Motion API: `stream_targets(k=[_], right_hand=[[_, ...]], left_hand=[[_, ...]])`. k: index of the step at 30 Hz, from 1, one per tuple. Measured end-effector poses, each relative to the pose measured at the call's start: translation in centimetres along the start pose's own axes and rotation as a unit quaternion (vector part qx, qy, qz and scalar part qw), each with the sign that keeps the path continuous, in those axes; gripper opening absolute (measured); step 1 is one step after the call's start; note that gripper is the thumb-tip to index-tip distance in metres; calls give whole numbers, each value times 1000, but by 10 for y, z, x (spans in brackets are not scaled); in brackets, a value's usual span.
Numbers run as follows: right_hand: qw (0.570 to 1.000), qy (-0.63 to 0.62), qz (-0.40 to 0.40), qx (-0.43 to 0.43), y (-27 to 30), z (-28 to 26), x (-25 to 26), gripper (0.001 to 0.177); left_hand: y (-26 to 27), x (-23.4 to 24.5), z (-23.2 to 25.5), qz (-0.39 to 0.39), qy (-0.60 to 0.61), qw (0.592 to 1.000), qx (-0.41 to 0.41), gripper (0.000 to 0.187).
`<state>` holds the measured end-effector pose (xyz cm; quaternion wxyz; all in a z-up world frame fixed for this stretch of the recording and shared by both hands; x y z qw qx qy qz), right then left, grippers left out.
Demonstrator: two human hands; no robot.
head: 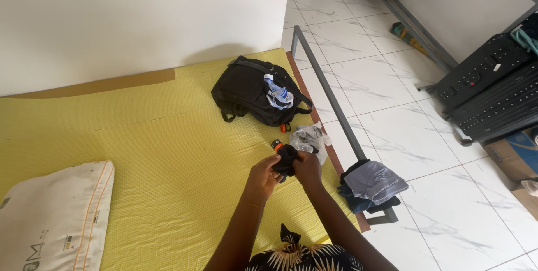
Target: Folding clothes and pairing socks on a bed.
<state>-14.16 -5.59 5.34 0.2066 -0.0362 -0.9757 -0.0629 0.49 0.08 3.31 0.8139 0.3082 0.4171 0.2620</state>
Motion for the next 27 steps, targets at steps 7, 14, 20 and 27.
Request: stream_targets(k=[7, 14, 20, 27], right_hand=[[919, -258, -60, -290, 10, 21, -10, 23], [835, -371, -88, -397, 26, 34, -23, 31], [815, -377, -208, -388, 51, -10, -14, 41], [916, -259, -149, -268, 38, 18, -7, 32]], left_hand=[[-33, 14, -25, 56, -145, 945, -286, 24], [-55, 30, -29, 116, -267, 843, -452, 18], [-85, 51, -27, 52, -231, 895, -377, 22], [-39, 30, -15, -29, -60, 988, -141, 18]])
Point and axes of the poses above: each hand's wrist, its own y-axis away from the middle knuckle, its own x-axis out of the back of the hand, z = x × y, the point moved 1 cm from there along -y, towards the middle knuckle, and after that the axes turned 14 degrees about z, right-handed, at the moved point
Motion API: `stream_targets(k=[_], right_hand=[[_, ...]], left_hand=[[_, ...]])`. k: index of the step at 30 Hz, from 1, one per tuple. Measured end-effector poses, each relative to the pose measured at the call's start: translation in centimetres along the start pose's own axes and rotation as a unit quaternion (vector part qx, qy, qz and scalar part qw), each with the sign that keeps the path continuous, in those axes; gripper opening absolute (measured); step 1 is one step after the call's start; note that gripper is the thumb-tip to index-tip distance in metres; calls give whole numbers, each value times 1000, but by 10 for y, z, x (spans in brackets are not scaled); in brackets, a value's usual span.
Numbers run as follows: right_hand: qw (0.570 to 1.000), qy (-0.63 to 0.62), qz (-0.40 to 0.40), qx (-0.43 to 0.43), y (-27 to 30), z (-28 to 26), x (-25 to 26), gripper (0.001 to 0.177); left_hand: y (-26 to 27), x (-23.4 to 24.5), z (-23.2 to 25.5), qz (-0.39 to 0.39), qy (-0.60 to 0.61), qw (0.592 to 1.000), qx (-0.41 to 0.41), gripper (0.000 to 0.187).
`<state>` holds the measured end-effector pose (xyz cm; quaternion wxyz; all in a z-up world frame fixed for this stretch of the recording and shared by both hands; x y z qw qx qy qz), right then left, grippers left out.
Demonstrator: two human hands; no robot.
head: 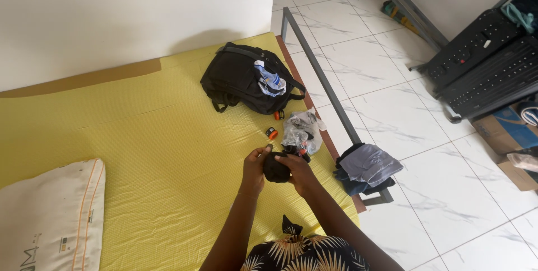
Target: Folding clothes and pairing socks on a bed.
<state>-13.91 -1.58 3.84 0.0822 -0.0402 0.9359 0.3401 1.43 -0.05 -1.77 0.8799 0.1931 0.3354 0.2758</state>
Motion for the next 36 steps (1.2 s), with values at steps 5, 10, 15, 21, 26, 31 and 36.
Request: stream_targets(k=[5, 10, 15, 21, 26, 31, 36], right_hand=[[1000, -3, 5, 5, -4, 10, 8, 27], [995, -93, -27, -35, -2, 17, 20, 25], [997, 34, 43, 49, -21, 40, 48, 20], [977, 161, 0, 138, -46, 77, 66, 32], [989, 122, -55, 67, -63, 91, 86, 37], [937, 274, 8, 218, -78, 92, 112, 33], [961, 273, -37, -8, -113, 105, 147, 21]], left_hand=[[-3, 4, -12, 26, -23, 999, 5, 18], [-24, 19, -73, 54, -116, 991, -44, 24], [33, -13, -32, 123, -232, 963, 67, 36], [46, -10, -62, 86, -245, 955, 147, 41], [29, 4, -108, 54, -184, 980, 50, 35], [29, -12, -121, 167, -251, 953, 18, 34], [-42, 75, -173, 302, -342, 890, -5, 45]])
Point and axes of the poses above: each hand's wrist, its own y-axis away from the middle knuckle, its own x-axis out of the back of the hand, z = x × y, the point moved 1 cm from there along -y, towards the middle knuckle, and after that the axes turned 14 degrees about z, right-handed, at the moved point
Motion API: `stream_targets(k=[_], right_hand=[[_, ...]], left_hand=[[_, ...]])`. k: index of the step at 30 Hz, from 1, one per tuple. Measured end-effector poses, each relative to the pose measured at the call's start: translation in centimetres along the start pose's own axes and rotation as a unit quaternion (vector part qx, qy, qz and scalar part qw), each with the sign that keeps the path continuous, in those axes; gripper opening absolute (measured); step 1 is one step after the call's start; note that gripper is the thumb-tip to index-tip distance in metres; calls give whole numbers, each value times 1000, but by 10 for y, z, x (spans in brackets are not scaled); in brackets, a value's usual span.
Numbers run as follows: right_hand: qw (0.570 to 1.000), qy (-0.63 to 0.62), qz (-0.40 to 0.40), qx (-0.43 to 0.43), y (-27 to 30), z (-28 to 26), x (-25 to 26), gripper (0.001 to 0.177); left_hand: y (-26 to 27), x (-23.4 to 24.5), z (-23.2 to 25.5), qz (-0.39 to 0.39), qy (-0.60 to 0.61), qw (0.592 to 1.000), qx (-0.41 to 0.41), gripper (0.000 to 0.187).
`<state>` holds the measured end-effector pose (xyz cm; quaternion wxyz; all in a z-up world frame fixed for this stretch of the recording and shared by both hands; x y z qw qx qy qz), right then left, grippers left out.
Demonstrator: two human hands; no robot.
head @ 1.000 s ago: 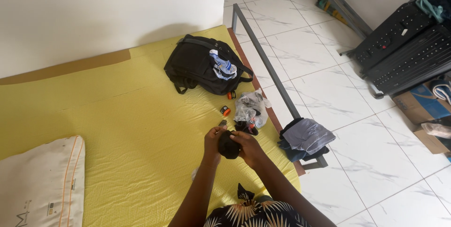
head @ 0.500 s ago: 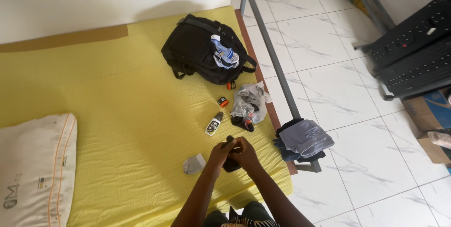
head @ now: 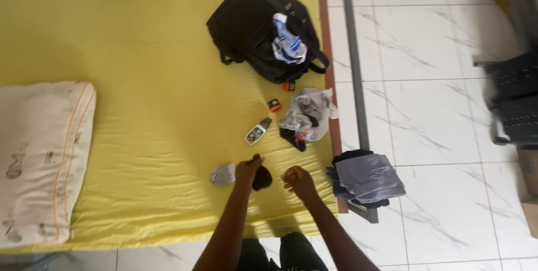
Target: Folding clothes and pairing socks on a bed.
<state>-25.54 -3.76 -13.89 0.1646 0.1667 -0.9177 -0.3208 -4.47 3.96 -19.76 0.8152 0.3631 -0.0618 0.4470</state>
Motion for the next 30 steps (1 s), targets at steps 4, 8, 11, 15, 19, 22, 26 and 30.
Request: stream_targets(k=[4, 8, 11, 15, 19, 22, 26, 30], right_hand=[[999, 9, -44, 4, -18, 10, 22, 16], [997, 45, -54, -13, -20, 0, 28, 17], [996, 65, -52, -18, -19, -19, 26, 17], [995, 74, -52, -34, -18, -20, 21, 17], [996, 61, -54, -44, -19, -18, 15, 16], [997, 56, -48, -38, -16, -18, 13, 16], [997, 56, -31, -45, -14, -12, 15, 15], [997, 44, -33, -48, -19, 3, 15, 15]], left_hand=[[-77, 25, -19, 57, 35, 991, 115, 49], [-103, 68, 10, 142, 169, 961, 166, 55], [-113, 94, 29, 189, 164, 957, 147, 59], [-109, 117, 33, 220, -21, 973, 61, 61], [-129, 120, 7, 238, -168, 956, -31, 62], [-128, 122, -8, 226, -220, 948, -49, 61], [-121, 114, -5, 199, -240, 950, -30, 59], [-115, 108, 7, 184, -278, 943, -11, 68]])
Point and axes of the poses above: each hand's wrist, its own y-axis away from the middle knuckle, its own x-axis out of the back of the hand, z = x × y, the point moved 1 cm from there along -y, towards the middle knuckle, and after that the axes turned 14 degrees about z, right-handed, at the moved point
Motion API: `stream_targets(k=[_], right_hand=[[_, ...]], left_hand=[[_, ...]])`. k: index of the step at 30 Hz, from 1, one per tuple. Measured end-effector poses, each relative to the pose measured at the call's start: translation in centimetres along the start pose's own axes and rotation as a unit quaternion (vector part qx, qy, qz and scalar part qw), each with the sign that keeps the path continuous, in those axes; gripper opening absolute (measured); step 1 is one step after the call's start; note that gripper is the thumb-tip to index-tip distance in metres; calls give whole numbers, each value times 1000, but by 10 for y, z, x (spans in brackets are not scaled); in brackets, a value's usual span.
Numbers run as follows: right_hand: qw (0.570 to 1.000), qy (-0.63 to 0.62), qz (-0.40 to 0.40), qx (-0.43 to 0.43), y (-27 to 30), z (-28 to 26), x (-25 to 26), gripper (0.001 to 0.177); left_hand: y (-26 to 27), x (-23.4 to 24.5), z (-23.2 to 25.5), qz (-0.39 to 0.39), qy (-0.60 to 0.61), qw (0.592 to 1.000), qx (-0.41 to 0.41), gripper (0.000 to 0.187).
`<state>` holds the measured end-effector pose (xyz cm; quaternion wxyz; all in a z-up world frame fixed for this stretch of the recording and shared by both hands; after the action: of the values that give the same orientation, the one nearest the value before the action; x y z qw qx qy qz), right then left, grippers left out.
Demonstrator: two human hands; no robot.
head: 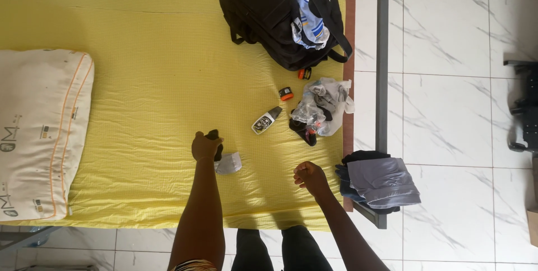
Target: Folding clothes and pairing socks on a bed.
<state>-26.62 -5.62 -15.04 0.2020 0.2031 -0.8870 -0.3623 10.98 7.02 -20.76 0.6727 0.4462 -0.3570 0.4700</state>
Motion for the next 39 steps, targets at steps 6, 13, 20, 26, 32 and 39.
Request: stream_targets(k=[6, 13, 20, 26, 32, 39], right_hand=[[1000, 9, -12, 8, 0, -16, -20, 16], [994, 50, -57, 73, -31, -20, -62, 18], [993, 76, -58, 64, -37, -32, -72, 16], [999, 16, -39, 23, -74, -9, -44, 14], [996, -33, 52, 61, -161, 6, 7, 12], [925, 129, 272, 233, -264, -42, 87, 23]], left_hand=[[6, -21, -12, 10, -18, 999, -32, 72], [40, -53, -28, -22, 21, 997, -73, 59], [108, -85, -5, -16, 118, 973, -198, 51], [179, -75, 48, -128, 163, 953, -220, 38], [227, -60, 83, -280, 193, 904, -260, 29], [241, -42, 71, -324, 202, 899, -216, 28]])
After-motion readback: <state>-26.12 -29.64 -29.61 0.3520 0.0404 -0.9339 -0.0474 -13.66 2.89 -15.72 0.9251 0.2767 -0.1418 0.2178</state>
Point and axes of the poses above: each hand's wrist, its own y-axis away from the middle knuckle, its own x-axis out of the back of the hand, z = x × y, the point moved 1 cm from there along -y, towards the middle knuckle, and after that the axes turned 14 degrees about z, right-handed, at the moved point
